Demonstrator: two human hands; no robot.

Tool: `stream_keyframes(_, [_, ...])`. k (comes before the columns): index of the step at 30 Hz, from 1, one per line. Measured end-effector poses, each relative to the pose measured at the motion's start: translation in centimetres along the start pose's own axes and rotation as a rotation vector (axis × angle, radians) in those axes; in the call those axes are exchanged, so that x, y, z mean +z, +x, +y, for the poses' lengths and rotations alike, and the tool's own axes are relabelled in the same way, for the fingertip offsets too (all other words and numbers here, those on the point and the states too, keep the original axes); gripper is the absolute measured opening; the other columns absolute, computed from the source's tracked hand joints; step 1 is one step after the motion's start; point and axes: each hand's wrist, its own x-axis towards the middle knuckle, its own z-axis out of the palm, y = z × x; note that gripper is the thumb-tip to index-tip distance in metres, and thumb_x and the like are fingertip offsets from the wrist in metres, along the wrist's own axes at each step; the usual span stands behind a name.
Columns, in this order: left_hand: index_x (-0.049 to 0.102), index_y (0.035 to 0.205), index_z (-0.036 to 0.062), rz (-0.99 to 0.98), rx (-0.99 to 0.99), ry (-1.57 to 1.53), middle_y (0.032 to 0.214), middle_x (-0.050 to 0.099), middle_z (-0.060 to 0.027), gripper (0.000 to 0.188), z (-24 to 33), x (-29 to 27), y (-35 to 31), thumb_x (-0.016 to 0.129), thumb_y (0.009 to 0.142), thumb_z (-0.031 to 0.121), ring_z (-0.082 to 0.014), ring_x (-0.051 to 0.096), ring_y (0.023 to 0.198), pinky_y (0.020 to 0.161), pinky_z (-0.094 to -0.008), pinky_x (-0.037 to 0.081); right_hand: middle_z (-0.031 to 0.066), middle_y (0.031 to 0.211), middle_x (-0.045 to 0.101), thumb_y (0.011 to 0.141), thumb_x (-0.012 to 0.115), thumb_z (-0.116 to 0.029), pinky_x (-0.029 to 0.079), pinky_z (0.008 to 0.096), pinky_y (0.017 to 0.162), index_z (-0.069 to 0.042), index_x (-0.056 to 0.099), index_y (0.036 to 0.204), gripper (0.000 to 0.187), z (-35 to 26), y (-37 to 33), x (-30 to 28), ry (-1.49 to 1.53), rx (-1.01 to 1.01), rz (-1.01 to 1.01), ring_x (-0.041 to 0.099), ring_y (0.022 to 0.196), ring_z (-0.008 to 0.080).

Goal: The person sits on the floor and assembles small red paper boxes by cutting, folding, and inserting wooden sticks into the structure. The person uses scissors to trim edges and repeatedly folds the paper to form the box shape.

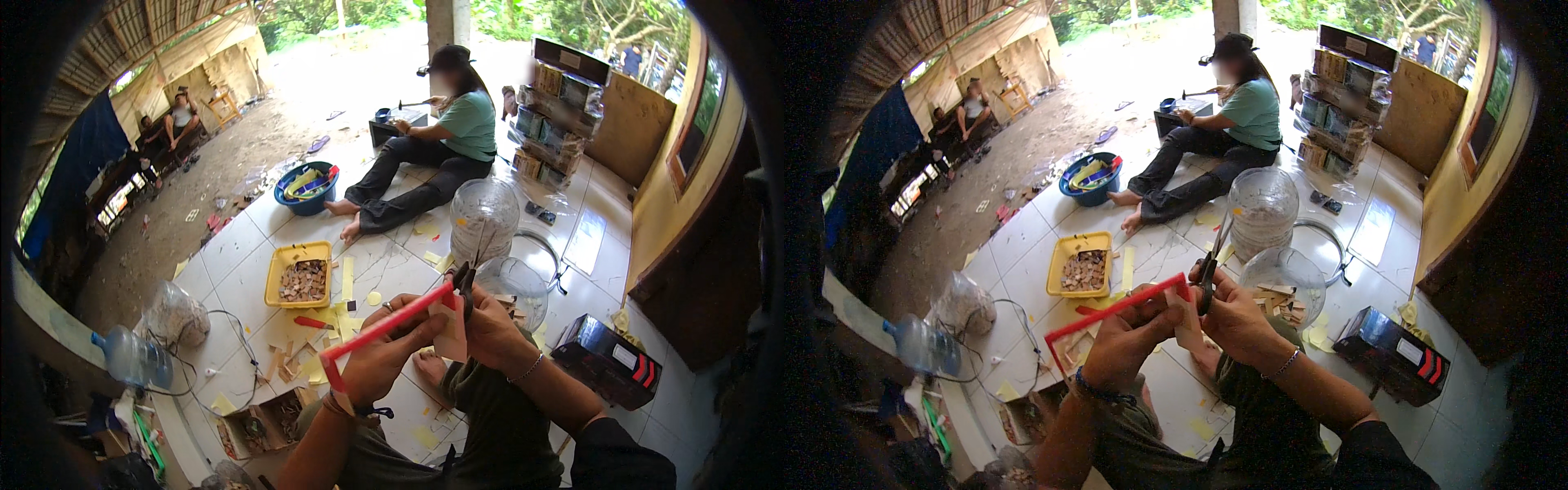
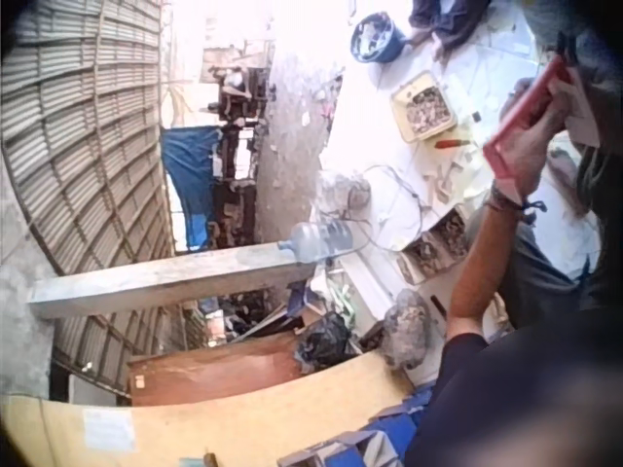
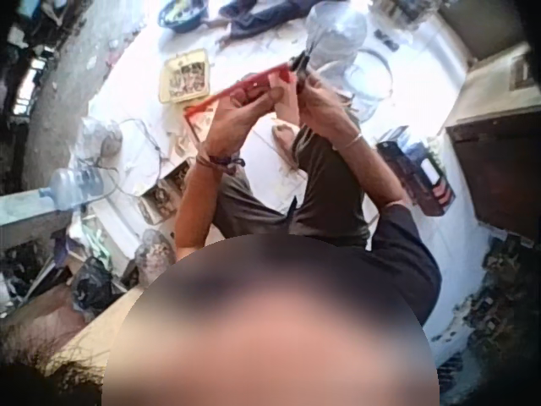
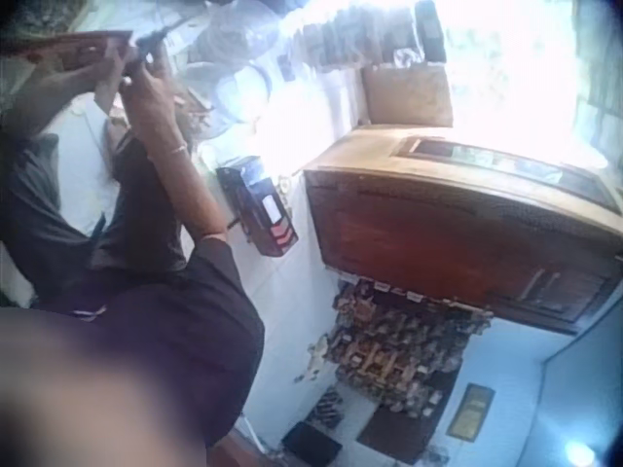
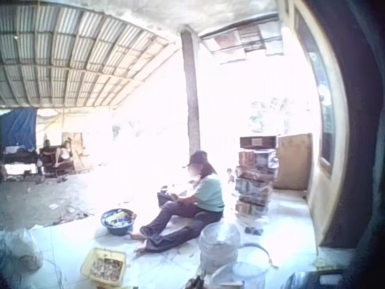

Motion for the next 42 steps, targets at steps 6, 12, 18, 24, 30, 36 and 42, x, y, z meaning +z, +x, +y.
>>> stream_keyframes(6, [0.059, 0.123, 0.0006, -0.023, 0.016, -0.054, 0.117, 0.07, -0.0074, 0.029, 0.4, 0.1, -0.1, 0.067, 0.097, 0.01, -0.0126, 0.063, 0.11, 0.098, -0.0289, 0.048, 0.005, 0.111, 0.062, 0.092, 0.075, -0.019, 0.054, 0.0325, 0.086, -0.011, 0.046, 0.127, 0.046, 0.5, -0.4, 0.2, -0.024, -0.094, 0.004, 0.062, 0.1, 0.0134])
stream_keyframes(12, [0.062, 0.117, -0.0005, 0.093, 0.072, 0.027, 0.111, 0.07, -0.0055, 0.024, -0.7, 0.2, 0.3, 0.069, 0.096, 0.011, -0.0107, 0.063, 0.105, 0.096, -0.0279, 0.048, 0.0103, 0.112, 0.064, 0.09, 0.076, -0.008, 0.054, 0.0311, 0.086, -0.01, 0.042, 0.122, 0.047, 0.4, -0.5, 1.0, -0.284, -0.405, 0.103, 0.065, 0.101, 0.0161])
stream_keyframes(18, [0.062, 0.109, -0.0025, 0.172, 0.246, 0.148, 0.103, 0.069, -0.0073, 0.018, -1.3, 1.1, 0.5, 0.069, 0.096, 0.007, -0.0095, 0.065, 0.094, 0.086, -0.0249, 0.053, 0.014, 0.109, 0.068, 0.09, 0.072, 0.001, 0.056, 0.0305, 0.086, -0.008, 0.039, 0.121, 0.046, 0.9, -1.0, 1.3, -0.314, -0.488, 0.234, 0.068, 0.101, 0.0177])
stream_keyframes(24, [0.062, 0.116, -0.0019, 0.155, 0.291, 0.23, 0.107, 0.069, -0.0085, 0.025, -1.1, 2.4, 0.4, 0.066, 0.099, 0.015, -0.0132, 0.066, 0.099, 0.089, -0.0289, 0.053, 0.0086, 0.107, 0.067, 0.092, 0.073, -0.009, 0.054, 0.028, 0.086, -0.006, 0.043, 0.122, 0.043, 0.0, -0.9, -0.3, -0.269, -0.447, 0.188, 0.066, 0.098, 0.0147])
stream_keyframes(30, [0.061, 0.121, 0.0019, 0.048, 0.053, -0.097, 0.111, 0.069, -0.0067, 0.026, -0.6, 0.9, 0.2, 0.065, 0.1, 0.016, -0.0143, 0.067, 0.1, 0.089, -0.0309, 0.055, 0.008, 0.11, 0.063, 0.087, 0.08, -0.013, 0.052, 0.0318, 0.094, -0.004, 0.046, 0.12, 0.048, -0.4, -1.0, -0.2, -0.176, -0.251, 0.202, 0.066, 0.105, 0.0176])
stream_keyframes(36, [0.063, 0.118, 0.0013, 0.002, 0.02, -0.125, 0.105, 0.072, -0.0089, 0.026, -0.7, 0.0, 0.0, 0.071, 0.094, 0.008, -0.0152, 0.069, 0.096, 0.087, -0.0301, 0.056, 0.0083, 0.106, 0.066, 0.086, 0.081, -0.013, 0.053, 0.0265, 0.087, -0.005, 0.044, 0.119, 0.049, 0.1, -1.2, 0.2, -0.148, -0.312, 0.062, 0.066, 0.1, 0.0138])
stream_keyframes(42, [0.063, 0.118, -0.0053, 0.075, 0.122, 0.075, 0.108, 0.073, -0.0147, 0.03, 0.0, 0.2, -0.5, 0.073, 0.091, 0.004, -0.0179, 0.07, 0.098, 0.086, -0.0305, 0.058, 0.0135, 0.104, 0.071, 0.093, 0.072, -0.008, 0.057, 0.0297, 0.086, -0.007, 0.042, 0.119, 0.04, -0.3, -1.9, 0.2, -0.221, -0.217, 0.082, 0.07, 0.097, 0.018])
